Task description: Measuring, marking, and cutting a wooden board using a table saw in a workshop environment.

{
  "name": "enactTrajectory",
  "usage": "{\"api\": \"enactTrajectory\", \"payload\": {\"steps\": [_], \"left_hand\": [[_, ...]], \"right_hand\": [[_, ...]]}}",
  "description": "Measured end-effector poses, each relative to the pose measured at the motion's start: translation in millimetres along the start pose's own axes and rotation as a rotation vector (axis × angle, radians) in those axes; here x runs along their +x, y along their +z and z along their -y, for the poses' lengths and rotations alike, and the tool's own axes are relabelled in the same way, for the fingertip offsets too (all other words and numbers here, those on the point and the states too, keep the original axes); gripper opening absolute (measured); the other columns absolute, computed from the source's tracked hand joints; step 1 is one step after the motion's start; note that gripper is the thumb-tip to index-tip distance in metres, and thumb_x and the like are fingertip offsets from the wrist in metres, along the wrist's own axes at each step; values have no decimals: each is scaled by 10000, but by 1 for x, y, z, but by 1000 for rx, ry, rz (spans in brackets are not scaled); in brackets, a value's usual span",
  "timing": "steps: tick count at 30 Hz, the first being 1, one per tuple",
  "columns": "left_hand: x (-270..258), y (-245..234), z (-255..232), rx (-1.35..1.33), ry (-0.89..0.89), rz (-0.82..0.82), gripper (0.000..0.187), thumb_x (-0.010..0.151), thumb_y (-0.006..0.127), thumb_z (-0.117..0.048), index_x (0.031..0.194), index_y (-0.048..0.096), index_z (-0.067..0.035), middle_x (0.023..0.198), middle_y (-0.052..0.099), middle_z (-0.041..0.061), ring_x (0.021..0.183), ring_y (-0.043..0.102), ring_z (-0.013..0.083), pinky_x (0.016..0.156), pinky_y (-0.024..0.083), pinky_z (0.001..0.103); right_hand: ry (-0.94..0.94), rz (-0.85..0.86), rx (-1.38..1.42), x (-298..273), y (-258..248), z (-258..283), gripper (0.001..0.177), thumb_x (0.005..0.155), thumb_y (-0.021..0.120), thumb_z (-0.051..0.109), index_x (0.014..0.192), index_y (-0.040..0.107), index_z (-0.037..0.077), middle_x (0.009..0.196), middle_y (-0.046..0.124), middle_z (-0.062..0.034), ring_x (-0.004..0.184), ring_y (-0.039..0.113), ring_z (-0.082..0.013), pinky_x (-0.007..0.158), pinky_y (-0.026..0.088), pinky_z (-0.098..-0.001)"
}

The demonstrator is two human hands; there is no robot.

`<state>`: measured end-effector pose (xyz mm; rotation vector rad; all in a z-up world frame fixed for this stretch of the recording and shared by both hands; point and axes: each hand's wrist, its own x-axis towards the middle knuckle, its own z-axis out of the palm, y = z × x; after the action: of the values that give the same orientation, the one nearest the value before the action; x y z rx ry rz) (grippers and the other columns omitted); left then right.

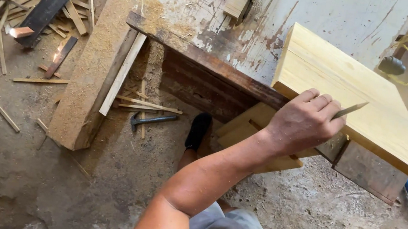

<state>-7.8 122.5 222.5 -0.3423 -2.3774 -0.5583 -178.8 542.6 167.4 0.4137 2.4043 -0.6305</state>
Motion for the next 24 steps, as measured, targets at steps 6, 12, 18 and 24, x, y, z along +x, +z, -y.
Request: {"api": "enactTrajectory", "payload": {"steps": [6,12,18,24], "left_hand": [[-49,25,6,14,-12,130,144,959,689,-170,844,725,-91,908,718,85,879,683,220,836,552,375],[-153,49,54,-59,-168,166,303,963,616,-133,1242,708,-59,1376,655,108,1319,598,259,1161,454,402],[-198,87,111,129,-182,255,472,969,617,-125,1440,601,-103,1565,513,118,1488,461,269,1259,368,406],[-185,81,111,-32,-268,331,771,789,789,-278,1494,538,-95,1623,419,126,1534,353,283,1288,262,454]], "right_hand": [[-217,-189,-42,-55,52,5,518,1111,612,453,951,702,-32,625,582,-163,535,514,-259,489,394,-416],[-486,-289,-84,-72,178,37,563,1022,682,483,1349,672,25,1117,695,-197,1027,673,-268,899,527,-423],[-893,-338,-395,-42,240,66,1268,597,901,536,1584,327,-18,1553,236,-321,1404,394,-519,1168,400,-532],[-896,-266,-321,-39,252,68,1402,481,982,397,1652,275,87,1671,-55,-380,1560,202,-576,1235,367,-500]]}}
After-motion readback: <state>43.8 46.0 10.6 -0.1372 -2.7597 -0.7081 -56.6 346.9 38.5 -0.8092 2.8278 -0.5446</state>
